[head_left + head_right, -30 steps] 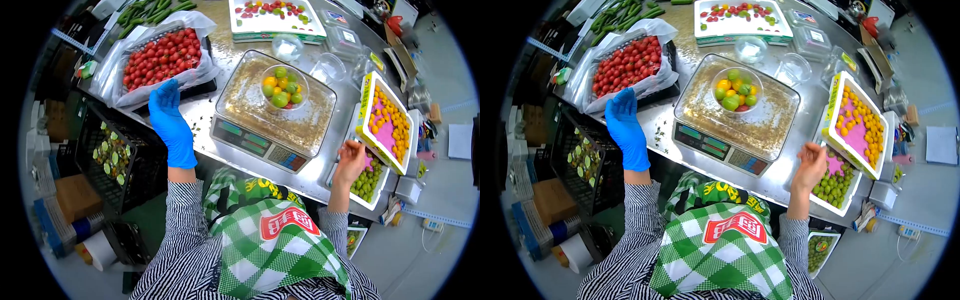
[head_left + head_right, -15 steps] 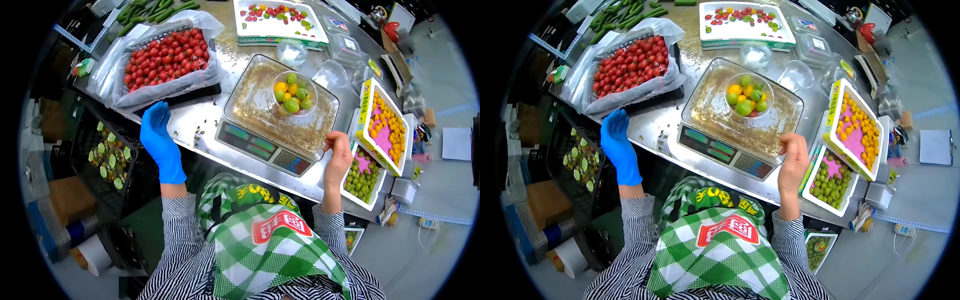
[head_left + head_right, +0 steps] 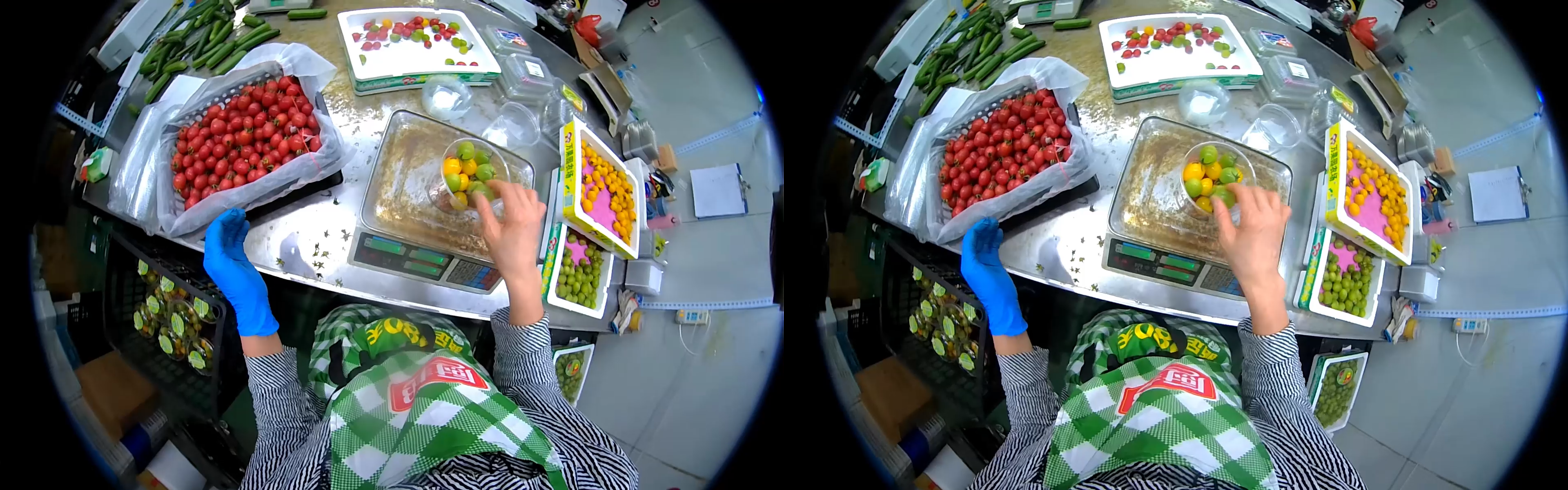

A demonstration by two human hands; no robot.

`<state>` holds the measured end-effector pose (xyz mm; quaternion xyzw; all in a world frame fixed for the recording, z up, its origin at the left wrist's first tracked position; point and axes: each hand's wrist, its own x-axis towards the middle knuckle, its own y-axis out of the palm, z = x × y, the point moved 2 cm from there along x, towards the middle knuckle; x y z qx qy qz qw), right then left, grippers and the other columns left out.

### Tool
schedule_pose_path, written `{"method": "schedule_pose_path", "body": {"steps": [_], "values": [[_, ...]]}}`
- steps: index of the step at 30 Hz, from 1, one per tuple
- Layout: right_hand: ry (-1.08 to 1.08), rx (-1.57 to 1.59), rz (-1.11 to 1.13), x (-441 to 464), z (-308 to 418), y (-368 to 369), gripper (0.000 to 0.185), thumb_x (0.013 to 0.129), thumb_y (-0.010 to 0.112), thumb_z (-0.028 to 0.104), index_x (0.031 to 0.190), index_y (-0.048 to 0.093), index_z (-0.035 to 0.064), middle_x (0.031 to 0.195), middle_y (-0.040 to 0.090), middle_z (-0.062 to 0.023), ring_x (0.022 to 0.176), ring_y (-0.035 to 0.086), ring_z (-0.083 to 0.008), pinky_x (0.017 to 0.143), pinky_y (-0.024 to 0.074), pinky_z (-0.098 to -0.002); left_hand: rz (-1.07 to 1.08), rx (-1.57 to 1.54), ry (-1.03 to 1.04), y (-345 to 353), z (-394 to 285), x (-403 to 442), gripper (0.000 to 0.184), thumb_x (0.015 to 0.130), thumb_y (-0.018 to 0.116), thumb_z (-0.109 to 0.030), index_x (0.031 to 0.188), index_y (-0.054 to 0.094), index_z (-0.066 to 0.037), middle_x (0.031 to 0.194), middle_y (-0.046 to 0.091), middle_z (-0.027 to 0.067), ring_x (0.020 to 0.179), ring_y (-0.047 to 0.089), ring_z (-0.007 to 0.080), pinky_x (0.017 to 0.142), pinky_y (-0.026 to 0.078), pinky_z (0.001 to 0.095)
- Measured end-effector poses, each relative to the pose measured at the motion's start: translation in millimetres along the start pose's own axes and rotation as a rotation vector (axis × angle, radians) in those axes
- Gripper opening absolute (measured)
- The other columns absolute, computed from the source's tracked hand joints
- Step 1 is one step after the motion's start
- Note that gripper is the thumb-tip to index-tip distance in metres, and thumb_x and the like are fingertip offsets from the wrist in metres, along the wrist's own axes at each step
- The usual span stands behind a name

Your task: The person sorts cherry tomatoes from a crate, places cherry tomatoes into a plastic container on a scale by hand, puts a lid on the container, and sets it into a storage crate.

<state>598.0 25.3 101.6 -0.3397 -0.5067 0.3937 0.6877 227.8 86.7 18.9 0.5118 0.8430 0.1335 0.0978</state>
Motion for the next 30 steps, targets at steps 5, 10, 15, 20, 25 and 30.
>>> {"method": "schedule_pose_path", "body": {"steps": [5, 10, 15, 20, 25, 30], "values": [[-0.022, 0.085, 0.02, -2, -12, -16, 0.025, 0.081, 0.065, 0.016, 0.105, 0.065, 0.0076, 0.106, 0.063, -0.0097, 0.101, 0.056, -0.0258, 0.088, 0.0371, -0.0365, 0.048, -0.036, -0.064, 15, 3, 4, 0.03, 0.092, 0.044, -0.017, 0.104, 0.062, 0.004, 0.104, 0.064, 0.0134, 0.101, 0.06, 0.0219, 0.092, 0.046, 0.036], [0.299, 0.335, -0.276, -9, -50, -31, 0.017, 0.088, 0.059, 0.013, 0.1, 0.066, 0.0031, 0.095, 0.066, -0.0084, 0.088, 0.061, -0.0206, 0.08, 0.0452, -0.0294, 0.029, -0.04, -0.064, 11, 3, 13, 0.029, 0.092, 0.044, -0.016, 0.104, 0.062, 0.003, 0.105, 0.064, 0.0135, 0.101, 0.06, 0.0227, 0.093, 0.046, 0.0364], [0.385, 0.464, -0.312, -14, -69, -36, 0.02, 0.093, 0.055, 0.016, 0.097, 0.067, 0.0001, 0.09, 0.068, -0.0055, 0.085, 0.059, -0.0124, 0.078, 0.0448, -0.0253, -0.027, -0.033, 0.033, -7, 2, 19, 0.029, 0.092, 0.045, -0.017, 0.103, 0.062, 0.004, 0.103, 0.064, 0.015, 0.1, 0.061, 0.0241, 0.092, 0.047, 0.0381], [0.325, 0.376, -0.248, -18, -69, -36, 0.018, 0.091, 0.057, 0.013, 0.094, 0.066, -0.0016, 0.089, 0.067, -0.0074, 0.083, 0.06, -0.0152, 0.078, 0.0454, -0.0275, -0.064, -0.069, 0.036, 0, -10, 12, 0.028, 0.091, 0.047, -0.018, 0.101, 0.063, 0.003, 0.101, 0.065, 0.0144, 0.096, 0.062, 0.0225, 0.089, 0.047, 0.0373], [0.255, 0.364, -0.256, -20, -79, -43, 0.016, 0.09, 0.057, 0.011, 0.093, 0.065, -0.0019, 0.089, 0.066, -0.0085, 0.082, 0.06, -0.0165, 0.077, 0.0456, -0.0282, -0.039, -0.066, 0.03, 19, -13, -6, 0.028, 0.092, 0.046, -0.017, 0.102, 0.063, 0.003, 0.103, 0.065, 0.0153, 0.097, 0.062, 0.0238, 0.091, 0.047, 0.0377], [0.206, 0.37, -0.205, -23, -88, -37, 0.012, 0.089, 0.058, 0.008, 0.091, 0.065, -0.0014, 0.087, 0.065, -0.0098, 0.081, 0.061, -0.0196, 0.076, 0.046, -0.0293, 0.027, -0.023, -0.012, 56, -14, -32, 0.027, 0.092, 0.046, -0.016, 0.102, 0.063, 0.002, 0.103, 0.065, 0.0139, 0.097, 0.062, 0.0227, 0.09, 0.047, 0.0364]]}}
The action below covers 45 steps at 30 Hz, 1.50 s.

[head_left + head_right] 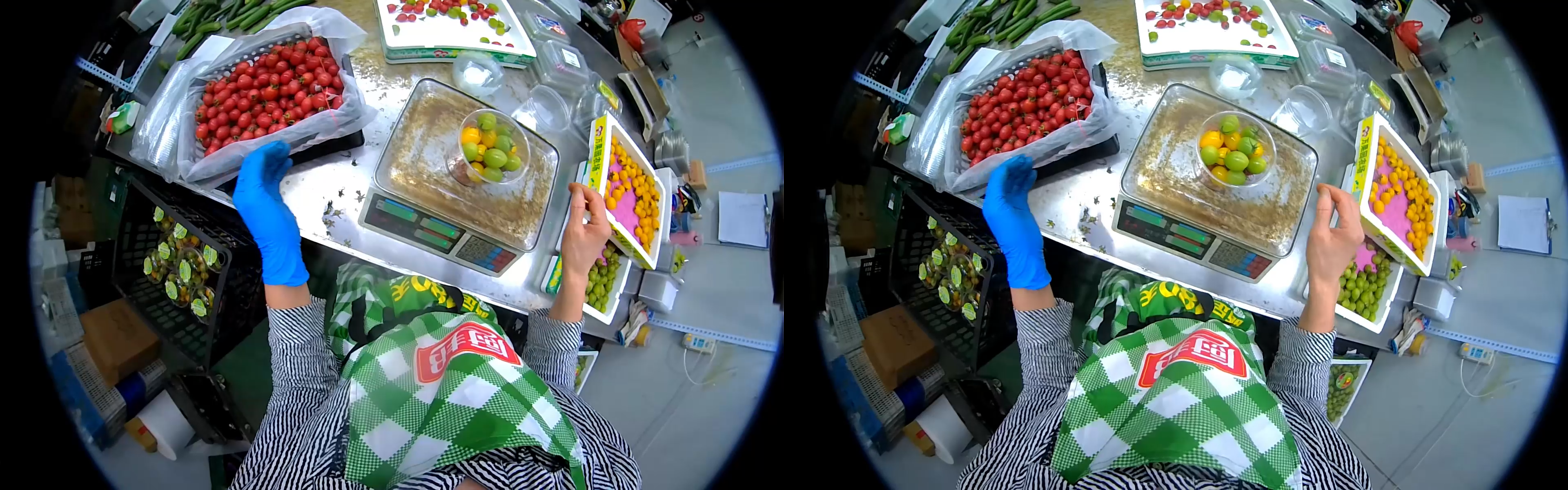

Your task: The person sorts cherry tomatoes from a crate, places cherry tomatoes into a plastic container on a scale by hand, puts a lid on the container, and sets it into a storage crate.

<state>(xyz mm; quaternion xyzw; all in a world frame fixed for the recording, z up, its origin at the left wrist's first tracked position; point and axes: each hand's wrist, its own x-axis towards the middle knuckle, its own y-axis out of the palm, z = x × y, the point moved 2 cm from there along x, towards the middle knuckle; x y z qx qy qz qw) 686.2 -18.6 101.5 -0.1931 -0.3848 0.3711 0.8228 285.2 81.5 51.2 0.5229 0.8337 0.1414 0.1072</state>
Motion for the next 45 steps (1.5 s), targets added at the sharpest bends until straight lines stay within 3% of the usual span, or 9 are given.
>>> {"method": "schedule_pose_path", "body": {"steps": [7, 12, 16, 22, 25, 29, 35, 39, 45], "values": [[-0.064, 0.015, 0.069, -3, -6, 9, 0.008, 0.085, 0.061, 0.007, 0.089, 0.065, 0.0007, 0.088, 0.065, -0.0115, 0.085, 0.061, -0.0253, 0.078, 0.046, -0.0329, 0.291, 0.263, 0.099, 82, 2, -47, 0.015, 0.089, 0.059, -0.008, 0.098, 0.066, 0.001, 0.094, 0.067, 0.006, 0.087, 0.059, 0.0096, 0.082, 0.045, 0.024], [-0.106, 0.057, 0.075, -2, -8, 18, 0.007, 0.082, 0.063, 0.005, 0.087, 0.066, 0.0023, 0.091, 0.066, -0.0101, 0.087, 0.06, -0.0253, 0.08, 0.0453, -0.0335, 0.589, 0.884, 0.605, 145, 18, -86, 0.037, 0.073, 0.074, -0.023, 0.106, 0.063, -0.009, 0.117, 0.054, 0.0164, 0.114, 0.047, 0.0341, 0.096, 0.038, 0.043], [-0.163, 0.089, 0.106, 6, -1, 26, 0.013, 0.078, 0.064, 0.004, 0.091, 0.067, 0.0039, 0.098, 0.063, -0.0098, 0.095, 0.057, -0.0271, 0.085, 0.0435, -0.0359, 0.65, 1.086, 0.736, 179, 31, -105, 0.046, 0.072, 0.075, -0.03, 0.111, 0.062, -0.01, 0.134, 0.043, 0.0214, 0.127, 0.035, 0.0421, 0.1, 0.033, 0.0488], [-0.234, 0.108, 0.175, 31, 8, 41, 0.025, 0.077, 0.065, 0.007, 0.101, 0.065, 0.0057, 0.112, 0.057, -0.0148, 0.105, 0.051, -0.0319, 0.093, 0.0382, -0.0415, 0.727, 1.129, 0.658, 200, 62, -105, 0.043, 0.072, 0.071, -0.031, 0.108, 0.062, -0.01, 0.141, 0.032, 0.0238, 0.134, 0.023, 0.0444, 0.099, 0.027, 0.057], [-0.199, 0.142, 0.157, 38, 1, 41, 0.025, 0.077, 0.064, 0.007, 0.102, 0.065, 0.0058, 0.115, 0.055, -0.0158, 0.107, 0.05, -0.0333, 0.093, 0.0383, -0.0417, 0.681, 1.064, 0.655, 192, 56, -105, 0.039, 0.071, 0.073, -0.022, 0.107, 0.062, -0.009, 0.142, 0.035, 0.0221, 0.132, 0.028, 0.0443, 0.107, 0.025, 0.0509], [-0.105, 0.163, 0.177, 37, -19, 39, 0.024, 0.077, 0.064, 0.006, 0.101, 0.065, 0.0052, 0.115, 0.055, -0.0164, 0.108, 0.05, -0.0336, 0.093, 0.04, -0.0413, 0.736, 0.985, 0.538, 183, 51, -106, 0.045, 0.07, 0.062, -0.008, 0.115, 0.058, -0.011, 0.142, 0.035, 0.0217, 0.134, 0.028, 0.0403, 0.11, 0.024, 0.0481], [-0.05, 0.18, 0.157, 21, -41, 26, 0.018, 0.078, 0.063, 0.003, 0.096, 0.064, 0.002, 0.109, 0.059, -0.015, 0.102, 0.057, -0.0314, 0.088, 0.045, -0.038, 0.741, 0.844, 0.458, 183, 39, -96, 0.047, 0.071, 0.059, -0.002, 0.117, 0.057, -0.01, 0.142, 0.036, 0.0185, 0.133, 0.033, 0.0348, 0.11, 0.026, 0.0427], [0.026, 0.151, 0.139, 3, -69, 6, 0.014, 0.081, 0.06, -0.001, 0.095, 0.063, 0.0001, 0.104, 0.061, -0.0145, 0.092, 0.061, -0.0294, 0.08, 0.0487, -0.0338, 0.759, 0.925, 0.488, 189, 31, -87, 0.044, 0.074, 0.06, -0.004, 0.118, 0.058, -0.011, 0.141, 0.037, 0.0186, 0.133, 0.032, 0.0352, 0.11, 0.026, 0.0424], [0.1, -0.007, 0.154, -52, -115, -36, 0.014, 0.08, 0.059, -0.003, 0.094, 0.062, -0.0011, 0.101, 0.06, -0.0138, 0.092, 0.061, -0.0295, 0.079, 0.0489, -0.0342, 0.895, 1.061, 0.633, 207, 35, -74, 0.042, 0.075, 0.065, -0.011, 0.117, 0.058, -0.012, 0.141, 0.036, 0.0218, 0.132, 0.03, 0.0416, 0.108, 0.026, 0.0476]]}}
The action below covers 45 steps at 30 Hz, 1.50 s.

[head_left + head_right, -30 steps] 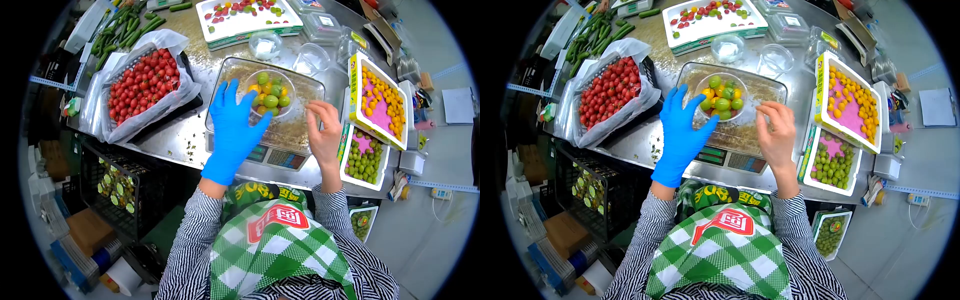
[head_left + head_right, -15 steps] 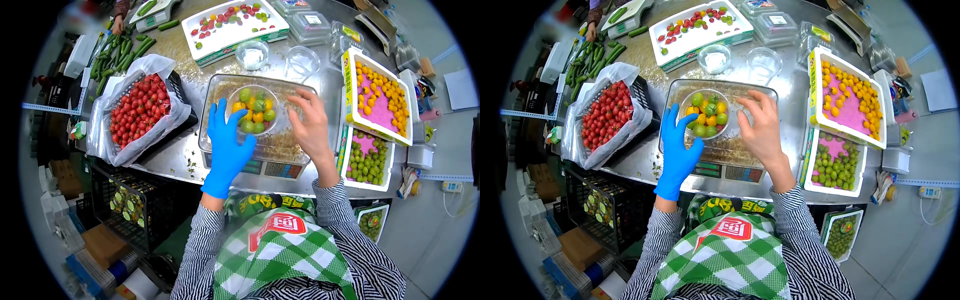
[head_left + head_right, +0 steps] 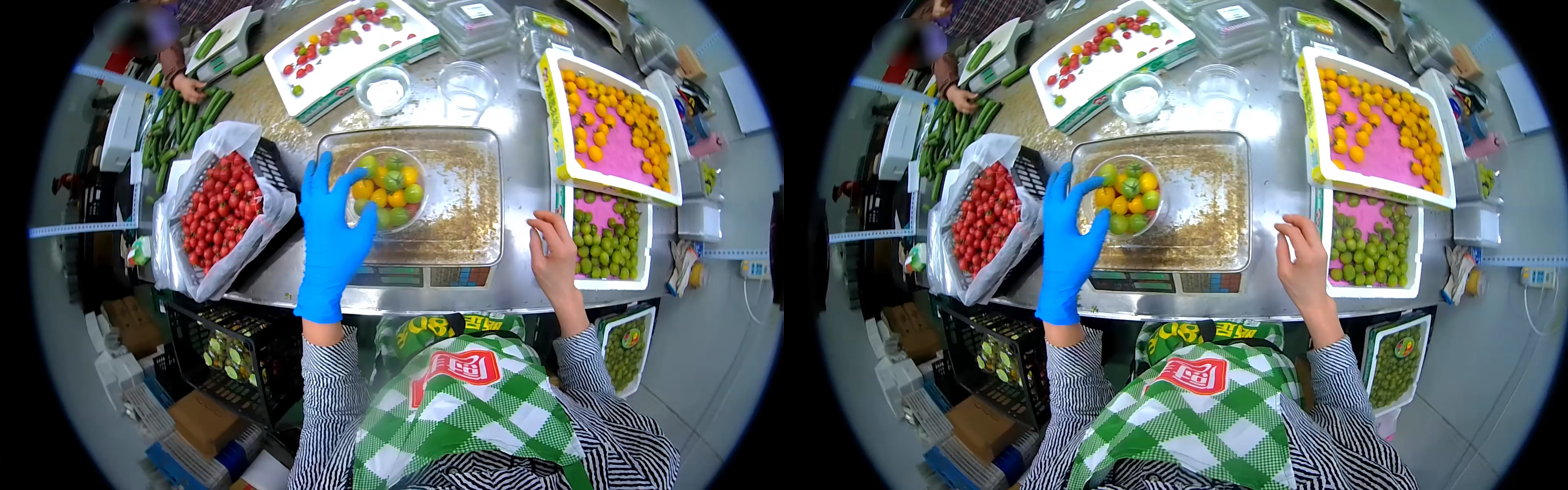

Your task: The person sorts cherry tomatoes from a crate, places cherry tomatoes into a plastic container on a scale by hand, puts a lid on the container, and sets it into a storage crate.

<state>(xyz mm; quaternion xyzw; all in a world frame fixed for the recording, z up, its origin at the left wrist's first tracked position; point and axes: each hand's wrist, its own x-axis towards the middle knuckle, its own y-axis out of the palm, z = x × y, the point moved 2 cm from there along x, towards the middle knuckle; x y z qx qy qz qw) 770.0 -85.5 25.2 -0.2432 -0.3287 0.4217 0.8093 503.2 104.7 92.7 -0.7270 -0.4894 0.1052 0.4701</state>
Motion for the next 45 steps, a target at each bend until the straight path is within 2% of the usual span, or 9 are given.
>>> {"method": "schedule_pose_path", "body": {"steps": [5, 6, 9, 10, 13, 20, 32, 39, 45], "values": [[0.167, -0.072, -0.026, -43, -32, -28, 0.015, 0.08, 0.059, -0.004, 0.094, 0.061, -0.0018, 0.101, 0.059, -0.0143, 0.092, 0.061, -0.0308, 0.079, 0.0492, -0.0347, 0.023, 0.043, 0.028, 1, -3, 16, 0.044, 0.075, 0.066, -0.012, 0.119, 0.059, -0.013, 0.141, 0.036, 0.0206, 0.134, 0.029, 0.0392, 0.11, 0.024, 0.0462], [0.145, -0.11, -0.035, -48, -36, -32, 0.012, 0.084, 0.057, -0.002, 0.095, 0.062, -0.0019, 0.102, 0.06, -0.0117, 0.085, 0.061, -0.023, 0.067, 0.0497, -0.029, 0.059, 0.043, 0.051, 2, -11, 20, 0.043, 0.074, 0.069, -0.015, 0.116, 0.061, -0.012, 0.142, 0.036, 0.0202, 0.134, 0.028, 0.0398, 0.11, 0.024, 0.0472], [0.172, -0.132, -0.062, -60, -46, -40, 0.012, 0.084, 0.057, -0.003, 0.095, 0.062, -0.0026, 0.102, 0.06, -0.0119, 0.083, 0.061, -0.0219, 0.064, 0.0497, -0.0283, 0.176, 0.18, 0.066, 12, -21, 27, 0.042, 0.072, 0.071, -0.017, 0.113, 0.063, -0.012, 0.144, 0.034, 0.0196, 0.135, 0.026, 0.0405, 0.109, 0.024, 0.0482], [0.223, -0.107, -0.06, -62, -44, -43, 0.014, 0.082, 0.057, -0.005, 0.095, 0.061, -0.0021, 0.101, 0.059, -0.015, 0.087, 0.061, -0.031, 0.075, 0.0502, -0.0346, 0.194, 0.212, 0.051, 16, -22, 28, 0.04, 0.071, 0.072, -0.018, 0.11, 0.064, -0.012, 0.144, 0.035, 0.0194, 0.135, 0.026, 0.0409, 0.109, 0.025, 0.0479], [0.318, -0.093, -0.073, -67, -45, -53, 0.014, 0.082, 0.057, -0.005, 0.095, 0.061, -0.0025, 0.101, 0.059, -0.0148, 0.085, 0.061, -0.0302, 0.073, 0.0506, -0.0342, 0.154, 0.015, 0.055, 18, -4, 31, 0.034, 0.076, 0.07, -0.016, 0.109, 0.064, -0.011, 0.144, 0.036, 0.0176, 0.135, 0.03, 0.0358, 0.109, 0.026, 0.0453], [0.321, -0.186, -0.13, -80, -62, -74, 0.014, 0.083, 0.056, -0.003, 0.096, 0.061, -0.0025, 0.102, 0.059, -0.0143, 0.085, 0.061, -0.0288, 0.066, 0.0499, -0.0338, 0.015, -0.855, -0.423, -17, 14, 33, 0.026, 0.087, 0.059, -0.011, 0.109, 0.062, 0.002, 0.128, 0.056, 0.0107, 0.118, 0.049, 0.0168, 0.103, 0.034, 0.0312], [0.392, -0.353, 0.219, -93, -103, -70, 0.021, 0.081, 0.062, 0.017, 0.096, 0.062, 0.0028, 0.091, 0.06, -0.0174, 0.083, 0.058, -0.0369, 0.074, 0.0467, -0.045, -0.122, -0.825, -0.496, -23, 18, 3, 0.031, 0.088, 0.058, -0.008, 0.117, 0.055, 0.001, 0.112, 0.062, 0.0102, 0.101, 0.06, 0.0171, 0.088, 0.047, 0.029], [0.415, -0.514, -0.127, -71, -127, -77, 0.025, 0.079, 0.062, 0.012, 0.103, 0.063, 0.0034, 0.096, 0.058, -0.014, 0.092, 0.055, -0.0363, 0.08, 0.0442, -0.0437, -0.034, -0.573, -0.362, 2, 11, 7, 0.029, 0.086, 0.062, -0.001, 0.114, 0.058, 0.0, 0.105, 0.063, 0.0063, 0.094, 0.058, 0.0116, 0.085, 0.046, 0.0245], [0.405, -0.607, -0.042, -55, -161, -73, 0.039, 0.078, 0.064, 0.024, 0.114, 0.061, 0.0071, 0.115, 0.056, -0.0096, 0.107, 0.049, -0.0319, 0.09, 0.0352, -0.0504, -0.039, -0.597, -0.391, 8, 10, 10, 0.028, 0.087, 0.062, -0.002, 0.115, 0.058, 0.001, 0.107, 0.062, 0.0068, 0.097, 0.058, 0.0127, 0.089, 0.045, 0.0267]]}}
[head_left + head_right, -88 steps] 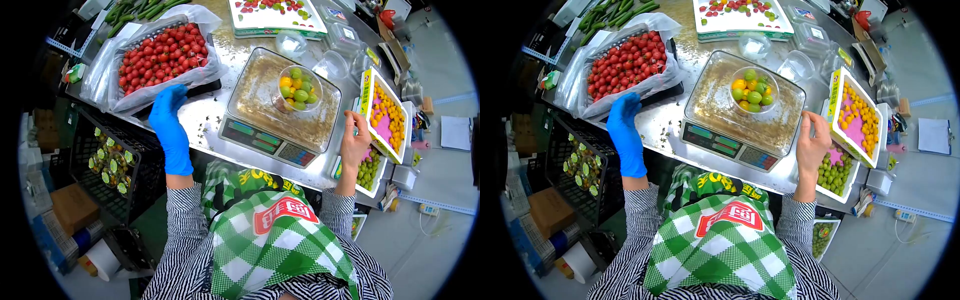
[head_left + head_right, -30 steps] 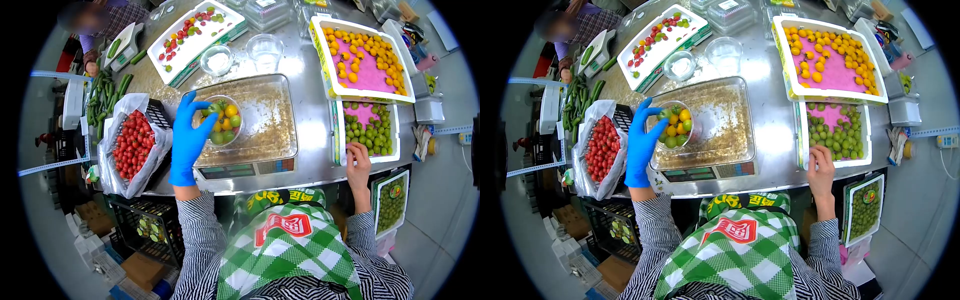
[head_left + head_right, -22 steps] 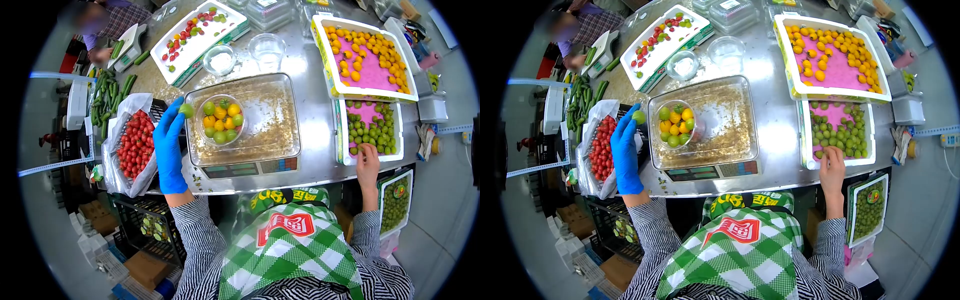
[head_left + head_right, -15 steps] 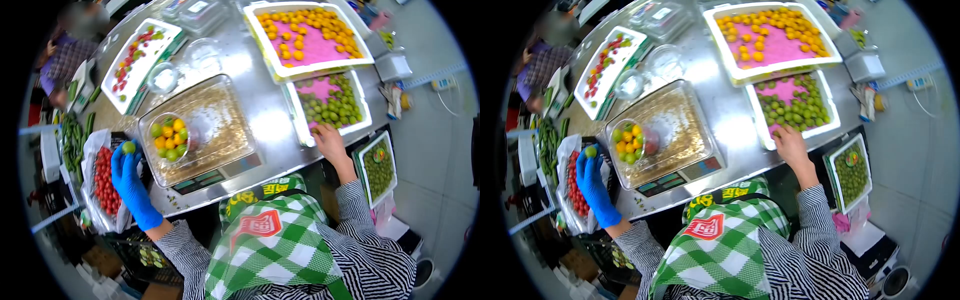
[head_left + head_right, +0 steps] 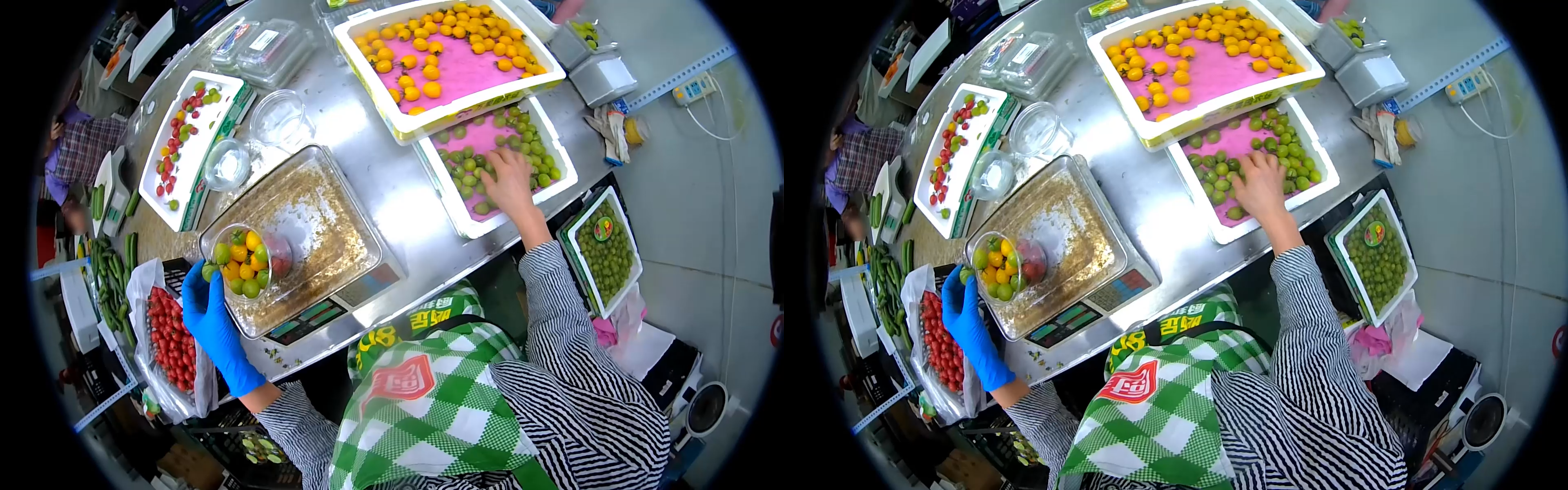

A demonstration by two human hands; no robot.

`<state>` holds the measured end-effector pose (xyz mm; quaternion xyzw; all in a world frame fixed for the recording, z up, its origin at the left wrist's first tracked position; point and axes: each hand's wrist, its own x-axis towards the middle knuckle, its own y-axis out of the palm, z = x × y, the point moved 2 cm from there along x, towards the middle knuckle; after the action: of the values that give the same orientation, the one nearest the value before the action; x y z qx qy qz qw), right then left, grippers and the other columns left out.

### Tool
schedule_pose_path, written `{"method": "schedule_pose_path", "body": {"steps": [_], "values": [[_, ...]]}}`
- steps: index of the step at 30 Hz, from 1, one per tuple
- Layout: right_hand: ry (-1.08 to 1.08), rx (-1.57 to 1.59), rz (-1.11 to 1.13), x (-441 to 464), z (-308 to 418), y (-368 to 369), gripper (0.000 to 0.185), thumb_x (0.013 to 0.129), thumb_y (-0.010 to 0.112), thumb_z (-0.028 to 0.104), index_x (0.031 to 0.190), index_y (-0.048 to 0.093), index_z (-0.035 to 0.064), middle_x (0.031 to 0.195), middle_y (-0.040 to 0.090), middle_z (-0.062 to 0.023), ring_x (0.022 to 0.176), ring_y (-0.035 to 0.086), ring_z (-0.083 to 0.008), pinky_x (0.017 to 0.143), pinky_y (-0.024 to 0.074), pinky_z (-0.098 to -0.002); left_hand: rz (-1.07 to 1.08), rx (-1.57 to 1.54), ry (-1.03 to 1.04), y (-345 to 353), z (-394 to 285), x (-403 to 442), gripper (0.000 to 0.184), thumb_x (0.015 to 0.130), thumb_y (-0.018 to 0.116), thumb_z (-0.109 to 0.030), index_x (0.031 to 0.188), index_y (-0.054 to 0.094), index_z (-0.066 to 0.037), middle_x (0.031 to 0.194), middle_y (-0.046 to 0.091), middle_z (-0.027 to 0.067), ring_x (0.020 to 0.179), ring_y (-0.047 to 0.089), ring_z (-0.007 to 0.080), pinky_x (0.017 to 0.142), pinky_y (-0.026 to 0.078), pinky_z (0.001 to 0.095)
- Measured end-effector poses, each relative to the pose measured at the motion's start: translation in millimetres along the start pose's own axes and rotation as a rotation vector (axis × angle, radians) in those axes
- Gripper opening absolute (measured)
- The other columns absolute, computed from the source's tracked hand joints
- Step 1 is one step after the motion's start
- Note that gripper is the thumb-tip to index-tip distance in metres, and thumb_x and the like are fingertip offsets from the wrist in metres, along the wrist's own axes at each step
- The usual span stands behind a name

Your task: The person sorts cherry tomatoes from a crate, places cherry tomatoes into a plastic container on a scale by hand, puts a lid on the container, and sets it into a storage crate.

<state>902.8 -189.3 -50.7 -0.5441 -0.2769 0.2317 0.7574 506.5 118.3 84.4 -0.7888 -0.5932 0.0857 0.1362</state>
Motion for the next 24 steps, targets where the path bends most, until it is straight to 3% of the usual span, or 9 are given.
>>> {"method": "schedule_pose_path", "body": {"steps": [5, 11, 14, 18, 21, 24], "values": [[-0.046, 0.08, 0.071, 20, 7, 15, 0.039, 0.082, 0.062, 0.032, 0.113, 0.063, 0.0079, 0.117, 0.057, -0.0105, 0.111, 0.047, -0.0327, 0.094, 0.0297, -0.0533, 0.003, 0.007, 0.008, 6, -9, -2, 0.03, 0.087, 0.062, -0.003, 0.117, 0.056, 0.002, 0.111, 0.061, 0.0082, 0.1, 0.057, 0.0142, 0.091, 0.045, 0.0282], [0.249, 0.046, 0.341, 60, 13, 21, 0.032, 0.082, 0.063, 0.034, 0.101, 0.066, 0.0078, 0.092, 0.068, -0.0081, 0.099, 0.059, -0.0297, 0.089, 0.0306, -0.0524, 0.011, 0.022, 0.025, 7, -11, -2, 0.032, 0.088, 0.061, -0.003, 0.119, 0.056, 0.002, 0.112, 0.061, 0.0083, 0.102, 0.057, 0.0144, 0.091, 0.045, 0.028], [0.204, 0.5, 0.236, 62, -11, 36, 0.03, 0.08, 0.065, 0.032, 0.099, 0.066, 0.0087, 0.086, 0.069, -0.0061, 0.092, 0.063, -0.0272, 0.09, 0.0309, -0.0511, -0.013, 0.03, 0.032, 1, -17, -7, 0.032, 0.088, 0.06, -0.004, 0.119, 0.056, 0.002, 0.112, 0.061, 0.0073, 0.103, 0.056, 0.0138, 0.092, 0.045, 0.0274], [0.158, 1.014, 0.139, 43, 16, -7, 0.032, 0.089, 0.058, 0.023, 0.116, 0.06, 0.0053, 0.103, 0.066, -0.0106, 0.093, 0.063, -0.0207, 0.088, 0.0442, -0.0386, -0.085, -0.024, -0.04, -8, -22, -15, 0.029, 0.089, 0.059, -0.004, 0.118, 0.058, 0.001, 0.112, 0.061, 0.0061, 0.102, 0.056, 0.013, 0.092, 0.044, 0.0262], [0.283, 1.884, 0.355, 27, 54, -21, 0.038, 0.093, 0.053, 0.018, 0.127, 0.05, 0.0022, 0.113, 0.06, -0.0134, 0.094, 0.061, -0.0208, 0.084, 0.0486, -0.0328, -0.119, -0.076, -0.051, -10, -21, -20, 0.028, 0.089, 0.058, -0.004, 0.117, 0.059, 0.001, 0.111, 0.061, 0.0059, 0.1, 0.056, 0.013, 0.091, 0.044, 0.0263], [0.241, 2.27, 0.645, 23, 101, -28, 0.041, 0.094, 0.052, 0.016, 0.131, 0.045, 0.0011, 0.113, 0.059, -0.0155, 0.094, 0.06, -0.0224, 0.084, 0.0487, -0.0346, -0.126, -0.108, -0.061, -12, -26, -24, 0.029, 0.088, 0.058, -0.003, 0.117, 0.059, 0.002, 0.109, 0.062, 0.0062, 0.1, 0.056, 0.0133, 0.091, 0.044, 0.0263]]}}
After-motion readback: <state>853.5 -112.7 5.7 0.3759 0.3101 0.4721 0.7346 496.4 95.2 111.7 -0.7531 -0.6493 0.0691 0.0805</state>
